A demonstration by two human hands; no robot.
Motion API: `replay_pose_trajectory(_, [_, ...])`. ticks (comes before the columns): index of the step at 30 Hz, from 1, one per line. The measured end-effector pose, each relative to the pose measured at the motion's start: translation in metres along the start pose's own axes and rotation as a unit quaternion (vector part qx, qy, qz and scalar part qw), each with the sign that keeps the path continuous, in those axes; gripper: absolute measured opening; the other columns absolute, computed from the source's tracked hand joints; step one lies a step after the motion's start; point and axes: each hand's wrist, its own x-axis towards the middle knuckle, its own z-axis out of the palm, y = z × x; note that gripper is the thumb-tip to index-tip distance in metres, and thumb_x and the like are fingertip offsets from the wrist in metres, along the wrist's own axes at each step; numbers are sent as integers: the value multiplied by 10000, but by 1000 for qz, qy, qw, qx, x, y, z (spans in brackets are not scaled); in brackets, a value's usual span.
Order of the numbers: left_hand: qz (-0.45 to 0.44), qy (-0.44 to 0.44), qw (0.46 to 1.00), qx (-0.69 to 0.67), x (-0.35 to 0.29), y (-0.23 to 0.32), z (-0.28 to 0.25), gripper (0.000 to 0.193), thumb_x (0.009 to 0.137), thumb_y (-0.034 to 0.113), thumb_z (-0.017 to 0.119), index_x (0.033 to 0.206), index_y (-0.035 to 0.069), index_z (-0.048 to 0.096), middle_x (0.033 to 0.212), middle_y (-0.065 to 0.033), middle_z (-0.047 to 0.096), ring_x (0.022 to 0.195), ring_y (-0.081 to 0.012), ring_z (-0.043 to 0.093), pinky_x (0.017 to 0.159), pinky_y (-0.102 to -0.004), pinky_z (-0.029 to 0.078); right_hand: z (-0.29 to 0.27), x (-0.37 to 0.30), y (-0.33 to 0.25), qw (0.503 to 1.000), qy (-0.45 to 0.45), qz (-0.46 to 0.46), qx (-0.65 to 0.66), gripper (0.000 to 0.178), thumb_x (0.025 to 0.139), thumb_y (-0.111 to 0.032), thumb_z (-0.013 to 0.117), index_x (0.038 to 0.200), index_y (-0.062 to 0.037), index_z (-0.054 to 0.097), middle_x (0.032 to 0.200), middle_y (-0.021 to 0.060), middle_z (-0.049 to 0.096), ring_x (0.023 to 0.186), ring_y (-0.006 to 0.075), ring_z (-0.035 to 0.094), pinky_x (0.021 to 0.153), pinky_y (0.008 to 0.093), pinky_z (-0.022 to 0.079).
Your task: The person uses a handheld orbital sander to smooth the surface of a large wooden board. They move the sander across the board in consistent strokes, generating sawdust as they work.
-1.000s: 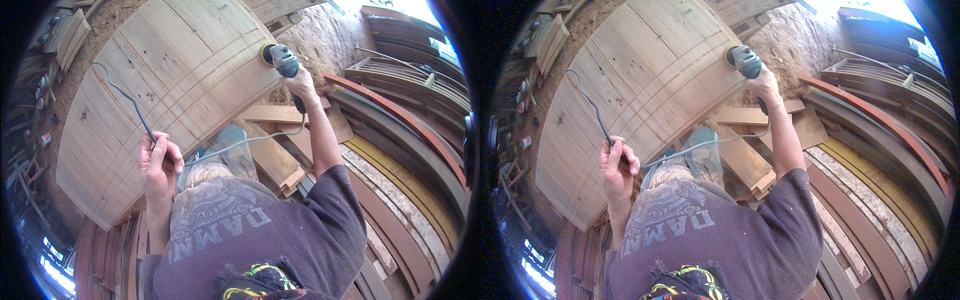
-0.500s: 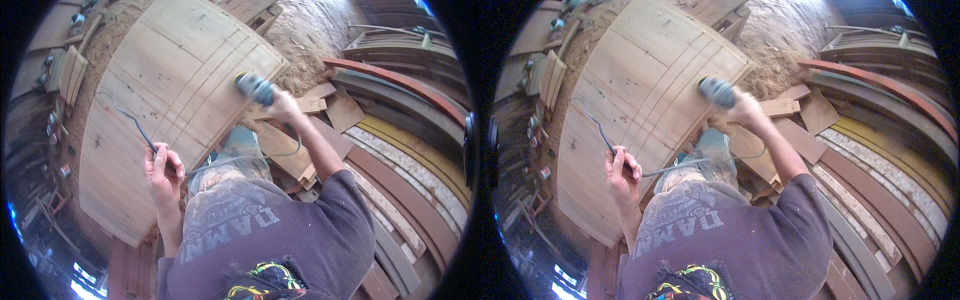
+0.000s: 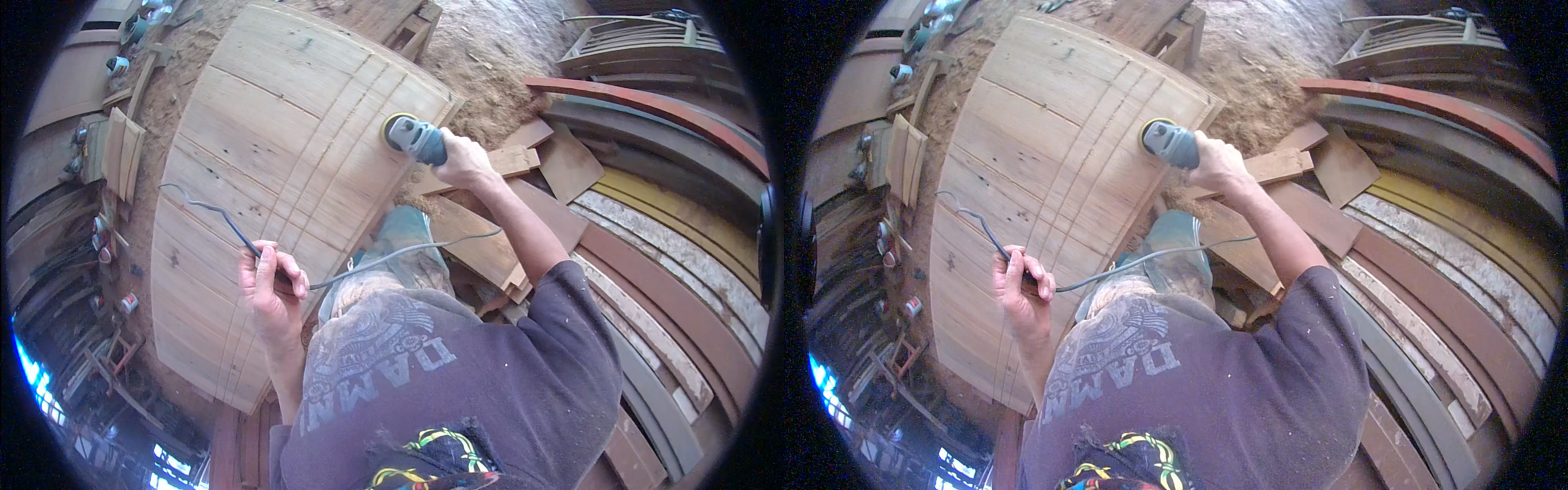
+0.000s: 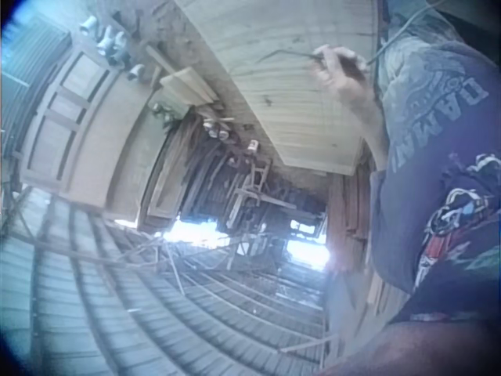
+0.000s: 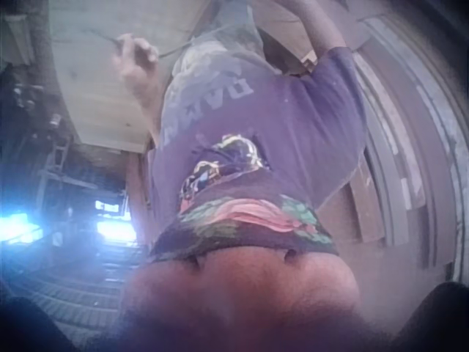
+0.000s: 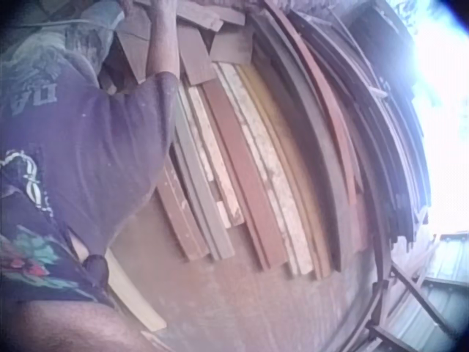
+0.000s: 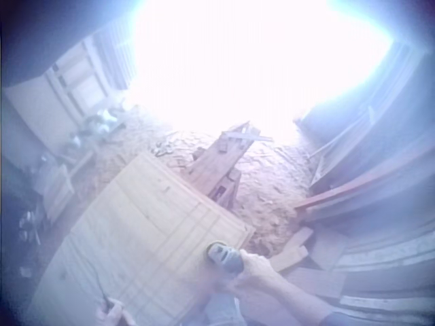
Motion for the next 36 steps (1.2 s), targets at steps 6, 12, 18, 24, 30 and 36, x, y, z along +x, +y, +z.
replay_pose_trajectory(6, [-13, 6, 1000, -12, 3, -1, 5, 132, 1200, 221, 566, 1247, 103, 601, 786, -56, 644, 561, -146, 551, 535, -312, 469, -17, 24, 24, 998, 57, 8, 14, 501, 807, -246, 830, 1234, -76, 633, 1097, 275, 802, 1085, 482, 776, 941, 569, 621])
replay_pose_trajectory(12, [-30, 2, 999, -27, 4, 0, 8, 113, 1192, 203, 580, 1247, 104, 590, 789, -83, 656, 566, -169, 572, 561, -328, 508, -37, 41, 45, 995, 77, 45, 49, 547, 817, -258, 818, 1312, -79, 669, 1165, 286, 796, 1152, 473, 763, 1000, 544, 604])
replay_pose_trajectory(18, [-19, -3, 999, -28, 3, 0, 3, 117, 1192, 207, 581, 1252, 107, 593, 789, -78, 658, 564, -160, 571, 549, -316, 501, -56, 40, 58, 979, 117, 38, 166, 598, 845, -323, 855, 1368, -73, 703, 1235, 251, 802, 1188, 400, 780, 1007, 480, 607])
replay_pose_trajectory(24, [3, 17, 1000, 8, 9, 8, -5, 124, 1197, 221, 575, 1243, 109, 607, 786, -50, 648, 552, -127, 551, 502, -281, 461, -5, 16, 13, 988, 64, 5, 142, 488, 864, -157, 788, 1318, -51, 644, 1079, 293, 802, 1062, 435, 804, 903, 520, 646])
replay_pose_trajectory(30, [11, 14, 1000, 19, 17, 15, 10, 142, 1198, 239, 577, 1236, 108, 614, 786, -33, 636, 548, -113, 536, 475, -258, 421, 51, 6, -62, 995, -38, -90, 35, 493, 808, -131, 798, 1244, -54, 583, 1113, 292, 771, 1105, 481, 759, 958, 577, 616])
replay_pose_trajectory(36, [22, 55, 998, -6, 5, 19, -9, 120, 1182, 208, 607, 1225, 97, 619, 783, -60, 656, 563, -137, 572, 515, -279, 474, -7, 48, -37, 998, 52, 17, 14, 500, 821, -199, 822, 1252, -20, 641, 1102, 292, 799, 1094, 457, 784, 957, 540, 639])
